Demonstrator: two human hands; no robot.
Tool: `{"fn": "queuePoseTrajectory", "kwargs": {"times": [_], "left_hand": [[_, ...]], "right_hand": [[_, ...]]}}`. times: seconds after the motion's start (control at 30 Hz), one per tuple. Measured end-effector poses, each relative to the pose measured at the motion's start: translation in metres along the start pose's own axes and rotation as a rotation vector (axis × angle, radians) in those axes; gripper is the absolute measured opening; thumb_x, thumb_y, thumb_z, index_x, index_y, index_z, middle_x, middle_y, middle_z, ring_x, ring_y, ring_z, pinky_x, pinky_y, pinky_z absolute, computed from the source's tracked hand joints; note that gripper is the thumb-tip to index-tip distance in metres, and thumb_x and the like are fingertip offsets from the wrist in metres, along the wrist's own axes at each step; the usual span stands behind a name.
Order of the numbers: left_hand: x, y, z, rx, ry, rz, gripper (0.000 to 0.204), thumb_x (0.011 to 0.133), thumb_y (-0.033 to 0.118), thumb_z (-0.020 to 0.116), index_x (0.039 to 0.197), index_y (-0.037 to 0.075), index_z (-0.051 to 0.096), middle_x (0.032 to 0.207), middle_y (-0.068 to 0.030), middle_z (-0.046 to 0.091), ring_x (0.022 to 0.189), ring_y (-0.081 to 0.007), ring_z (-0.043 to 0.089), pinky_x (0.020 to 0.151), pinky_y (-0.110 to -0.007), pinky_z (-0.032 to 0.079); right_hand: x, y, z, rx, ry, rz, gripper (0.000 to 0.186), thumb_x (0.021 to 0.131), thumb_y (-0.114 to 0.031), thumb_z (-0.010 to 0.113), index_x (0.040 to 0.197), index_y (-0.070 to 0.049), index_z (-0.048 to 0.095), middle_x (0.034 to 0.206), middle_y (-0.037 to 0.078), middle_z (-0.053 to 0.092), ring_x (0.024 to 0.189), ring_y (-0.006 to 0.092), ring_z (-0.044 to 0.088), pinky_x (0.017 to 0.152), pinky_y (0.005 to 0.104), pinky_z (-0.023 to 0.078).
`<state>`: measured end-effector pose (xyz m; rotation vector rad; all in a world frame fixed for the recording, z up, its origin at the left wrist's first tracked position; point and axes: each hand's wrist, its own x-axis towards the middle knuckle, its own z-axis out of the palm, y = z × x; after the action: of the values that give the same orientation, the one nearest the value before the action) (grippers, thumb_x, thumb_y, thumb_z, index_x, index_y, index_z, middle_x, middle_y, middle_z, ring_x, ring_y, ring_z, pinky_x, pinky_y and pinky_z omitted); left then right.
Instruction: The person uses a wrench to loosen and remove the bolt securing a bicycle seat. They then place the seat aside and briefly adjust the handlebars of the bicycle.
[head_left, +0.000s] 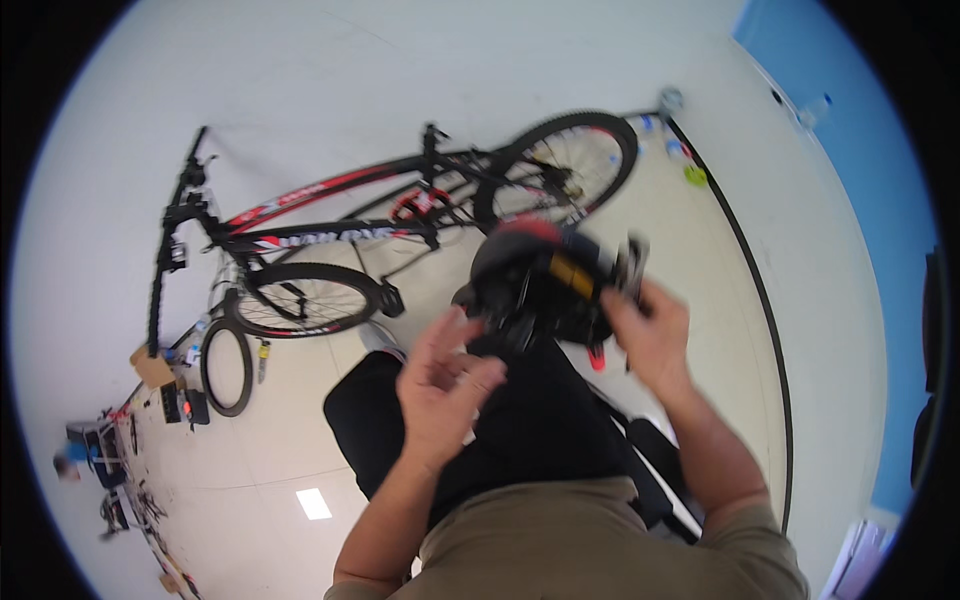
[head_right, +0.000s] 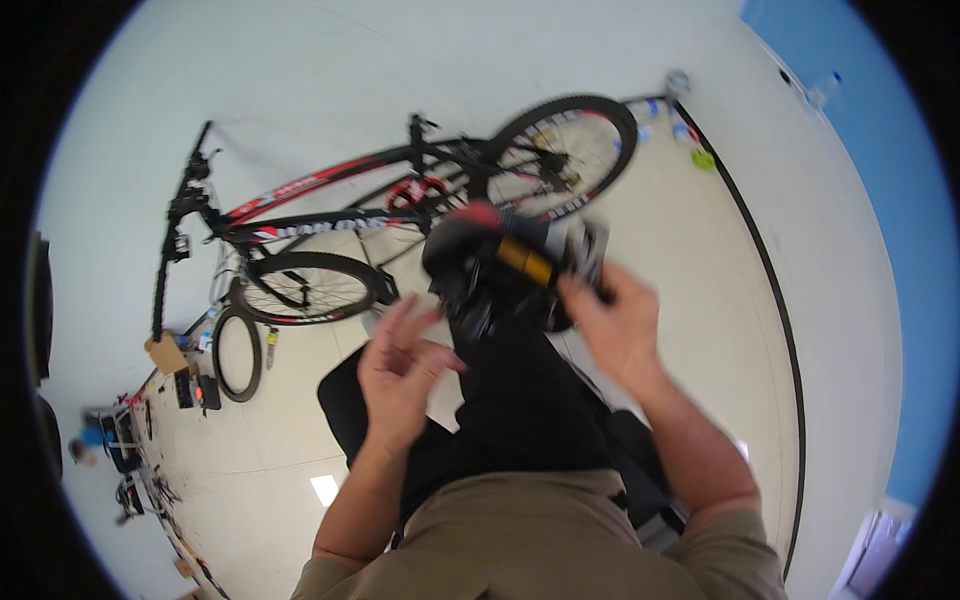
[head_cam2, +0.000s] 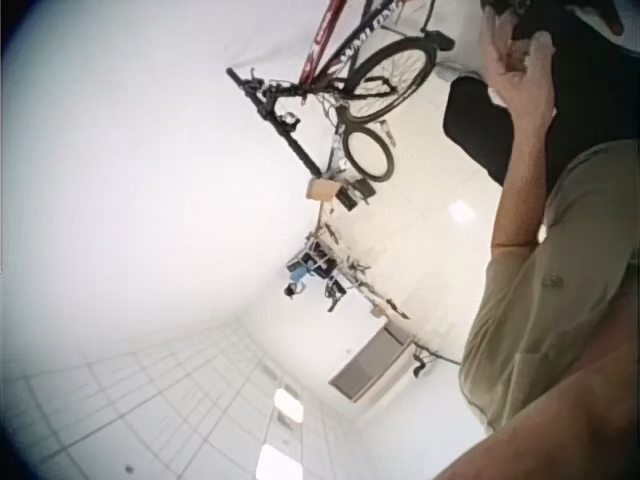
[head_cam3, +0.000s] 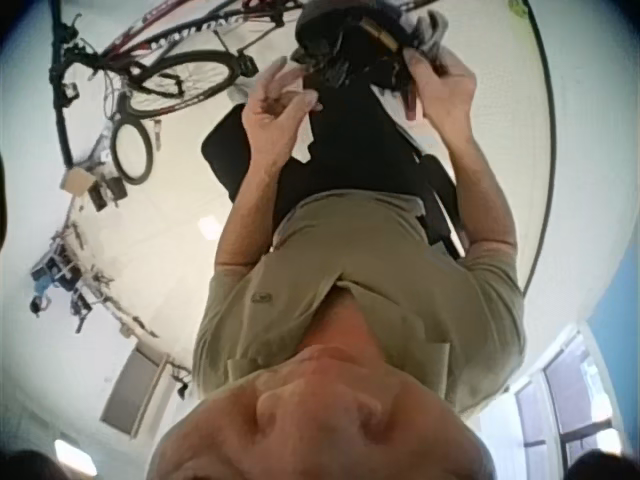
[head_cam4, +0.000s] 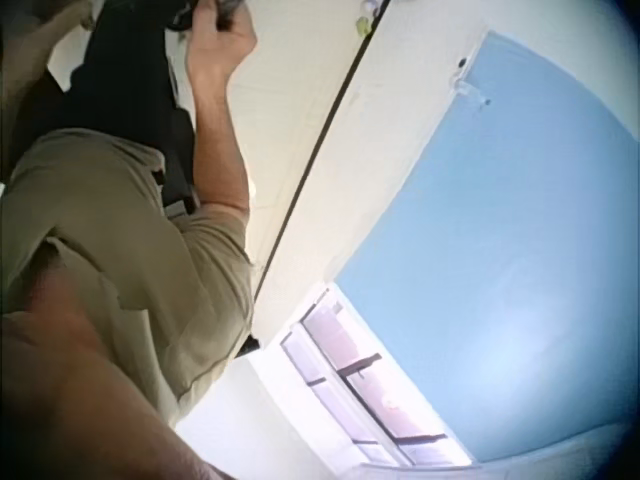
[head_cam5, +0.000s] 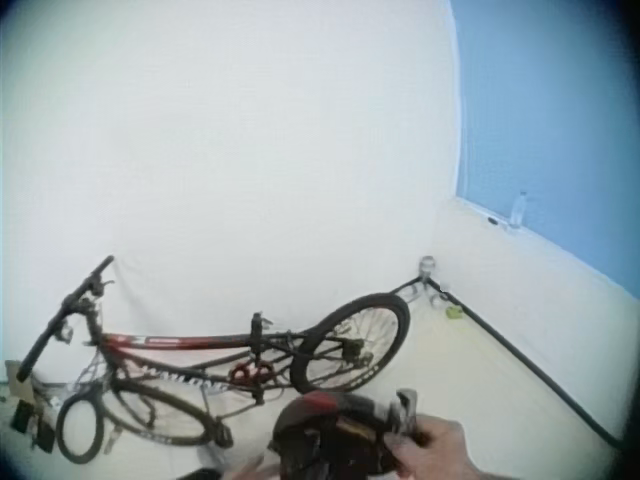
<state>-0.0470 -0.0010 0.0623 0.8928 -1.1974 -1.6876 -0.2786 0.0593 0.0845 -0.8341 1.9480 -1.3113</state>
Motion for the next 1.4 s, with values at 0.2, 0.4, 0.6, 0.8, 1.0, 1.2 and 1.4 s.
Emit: {"fn": "queuePoseTrajectory", "kwargs": {"times": [0.2, 0.4, 0.6, 0.8, 1.0, 1.2, 1.4], "left_hand": [[0.001, -0.031, -0.082, 0.113, 0.341, -0.096, 0.031, 0.097, 0.008, 0.061, 0.127, -0.001, 0.057, 0.112, -0.0159, 0.068, 0.073, -0.0150, 0.063, 0.071, -0.029, 0.053], [-0.032, -0.048, -0.145, 0.109, 0.598, -0.344, 0.033, 0.098, 0.016, 0.062, 0.126, 0.001, 0.056, 0.106, -0.0134, 0.068, 0.072, -0.0159, 0.062, 0.069, -0.029, 0.052], [-0.070, -0.061, -0.202, -0.243, 0.623, -0.410, 0.034, 0.102, 0.022, 0.056, 0.131, 0.004, 0.054, 0.109, -0.0124, 0.070, 0.081, -0.0168, 0.063, 0.073, -0.031, 0.053], [-0.066, -0.069, -0.214, -0.478, 0.558, -0.350, 0.040, 0.106, 0.027, 0.046, 0.137, 0.004, 0.051, 0.117, -0.0150, 0.069, 0.089, -0.0192, 0.065, 0.078, -0.034, 0.054], [-0.058, -0.069, -0.209, -0.516, 0.519, -0.356, 0.047, 0.105, 0.035, 0.046, 0.141, 0.005, 0.048, 0.121, -0.0156, 0.068, 0.091, -0.0203, 0.064, 0.082, -0.036, 0.053], [-0.056, -0.067, -0.208, -0.569, 0.517, -0.370, 0.053, 0.104, 0.041, 0.046, 0.146, 0.009, 0.043, 0.123, -0.0151, 0.067, 0.092, -0.0214, 0.064, 0.084, -0.037, 0.052], [-0.057, -0.066, -0.213, -0.593, 0.492, -0.377, 0.055, 0.104, 0.041, 0.045, 0.149, 0.009, 0.040, 0.126, -0.0168, 0.065, 0.101, -0.0235, 0.065, 0.088, -0.039, 0.052]], "right_hand": [[0.066, 0.095, -0.063, 0.009, 0.186, 0.208, 0.026, 0.086, -0.022, 0.071, 0.082, 0.004, 0.066, 0.062, 0.000, 0.055, 0.056, 0.0099, 0.048, 0.052, 0.0300, 0.040], [0.092, 0.280, -0.058, 0.051, 0.420, 0.538, 0.027, 0.078, -0.021, 0.071, 0.071, 0.003, 0.059, 0.059, 0.006, 0.055, 0.047, 0.0153, 0.048, 0.043, 0.0328, 0.038], [0.093, 0.379, -0.001, 0.478, 0.620, 0.960, 0.022, 0.080, -0.012, 0.067, 0.077, 0.005, 0.054, 0.057, 0.011, 0.052, 0.042, 0.0200, 0.047, 0.039, 0.0363, 0.036], [0.110, 0.397, 0.032, 0.856, 0.704, 1.124, 0.020, 0.087, -0.006, 0.059, 0.102, 0.001, 0.046, 0.072, 0.013, 0.052, 0.050, 0.0175, 0.046, 0.040, 0.0303, 0.035], [0.131, 0.414, 0.037, 1.149, 0.758, 1.052, 0.015, 0.092, -0.005, 0.056, 0.101, -0.001, 0.045, 0.076, 0.011, 0.049, 0.055, 0.0164, 0.047, 0.041, 0.0277, 0.035], [0.137, 0.453, 0.007, 1.246, 0.792, 1.042, 0.010, 0.098, -0.011, 0.053, 0.098, -0.002, 0.047, 0.076, 0.008, 0.049, 0.055, 0.0120, 0.045, 0.042, 0.0230, 0.034], [0.133, 0.498, -0.001, 1.244, 0.771, 1.099, 0.007, 0.102, -0.015, 0.048, 0.106, -0.009, 0.047, 0.081, 0.010, 0.054, 0.052, 0.0085, 0.043, 0.041, 0.0189, 0.033]]}}
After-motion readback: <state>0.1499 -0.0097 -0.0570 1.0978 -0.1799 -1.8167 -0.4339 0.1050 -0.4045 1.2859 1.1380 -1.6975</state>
